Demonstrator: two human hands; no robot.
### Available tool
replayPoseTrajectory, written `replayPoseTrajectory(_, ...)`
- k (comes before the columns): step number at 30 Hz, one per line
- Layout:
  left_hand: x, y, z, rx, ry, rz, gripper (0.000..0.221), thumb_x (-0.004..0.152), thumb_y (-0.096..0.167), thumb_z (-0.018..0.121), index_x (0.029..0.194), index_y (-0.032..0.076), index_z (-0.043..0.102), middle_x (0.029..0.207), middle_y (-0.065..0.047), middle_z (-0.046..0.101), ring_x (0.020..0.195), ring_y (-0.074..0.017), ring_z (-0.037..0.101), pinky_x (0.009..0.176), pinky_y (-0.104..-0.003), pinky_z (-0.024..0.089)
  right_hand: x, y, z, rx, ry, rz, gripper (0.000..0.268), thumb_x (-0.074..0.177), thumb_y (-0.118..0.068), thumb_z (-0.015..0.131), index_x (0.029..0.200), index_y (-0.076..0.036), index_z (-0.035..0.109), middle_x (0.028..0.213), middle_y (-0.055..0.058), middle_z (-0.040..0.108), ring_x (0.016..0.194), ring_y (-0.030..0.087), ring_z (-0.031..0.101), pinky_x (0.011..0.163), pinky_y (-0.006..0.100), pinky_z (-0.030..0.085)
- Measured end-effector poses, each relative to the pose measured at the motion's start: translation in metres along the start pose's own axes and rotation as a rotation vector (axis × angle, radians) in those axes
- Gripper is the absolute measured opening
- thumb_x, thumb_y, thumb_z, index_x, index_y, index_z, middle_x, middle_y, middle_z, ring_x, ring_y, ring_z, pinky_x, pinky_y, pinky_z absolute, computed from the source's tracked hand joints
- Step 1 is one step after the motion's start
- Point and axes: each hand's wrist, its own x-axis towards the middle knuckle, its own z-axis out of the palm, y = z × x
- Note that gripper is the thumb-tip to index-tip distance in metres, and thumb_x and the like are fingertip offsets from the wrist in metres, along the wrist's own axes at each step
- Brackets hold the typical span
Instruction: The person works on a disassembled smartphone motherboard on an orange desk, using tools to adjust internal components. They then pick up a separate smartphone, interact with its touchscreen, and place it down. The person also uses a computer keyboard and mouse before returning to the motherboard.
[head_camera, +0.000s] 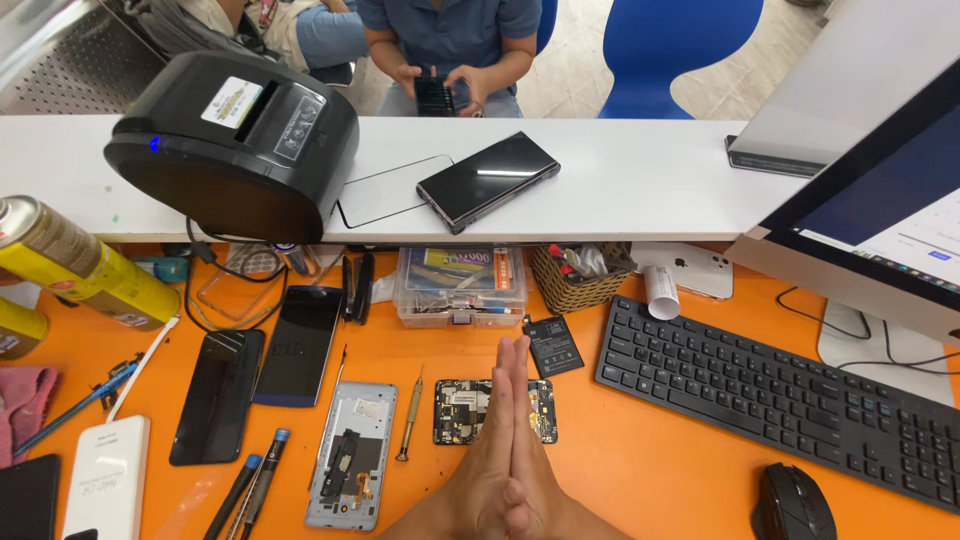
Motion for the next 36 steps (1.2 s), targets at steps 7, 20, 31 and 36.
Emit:
replayPoseTrajectory(7, 0.005, 0.018, -0.023, 0.027, -0.238, -0.192, 0.068, 0.124, 0.054, 0.022, 0.171, 0.010, 0.000, 0.180, -0.018, -0.015, 0.171, -0.0365, -0.016, 0.140, -0.060, -0.006, -0.003, -0.004, -0.005, 0.013, -0.001, 0.026, 0.092, 0.108, -0.074, 0.021, 0.169, -0.006, 0.005, 0.179, 0.021, 0.006, 0.123, 0.034, 0.044, 0.096, 0.047, 0.041)
replayPoseTrajectory(20, -0.005, 0.002, -0.027, -0.031, -0.166, -0.323, 0.086, 0.117, 0.068, 0.029, 0.169, 0.007, -0.002, 0.178, -0.019, -0.018, 0.168, -0.0374, -0.015, 0.135, -0.057, -0.002, 0.005, -0.013, 0.004, 0.035, 0.036, 0.032, 0.088, 0.109, -0.072, 0.017, 0.169, -0.009, 0.000, 0.180, 0.021, -0.003, 0.096, 0.031, 0.055, 0.077, 0.043, 0.044)
replayPoseTrajectory(31, 0.006, 0.016, -0.007, -0.187, 0.033, -0.188, 0.074, 0.118, 0.047, 0.032, 0.168, 0.001, 0.004, 0.180, -0.016, -0.011, 0.170, -0.0317, -0.009, 0.138, -0.049, -0.006, 0.000, -0.033, 0.007, 0.045, 0.062, 0.033, 0.085, 0.110, -0.070, 0.014, 0.169, -0.011, -0.004, 0.180, 0.021, -0.010, 0.075, 0.028, 0.063, 0.063, 0.040, 0.046)
replayPoseTrajectory(36, 0.015, 0.020, -0.025, 0.110, -0.145, -0.342, 0.094, 0.110, 0.068, 0.024, 0.167, 0.000, -0.006, 0.179, -0.015, -0.015, 0.169, -0.0292, -0.005, 0.134, -0.044, 0.009, 0.005, -0.037, 0.004, 0.054, 0.084, 0.015, 0.083, 0.110, -0.067, 0.014, 0.169, -0.012, -0.003, 0.181, 0.019, -0.010, 0.102, 0.032, 0.075, 0.061, 0.038, 0.046)
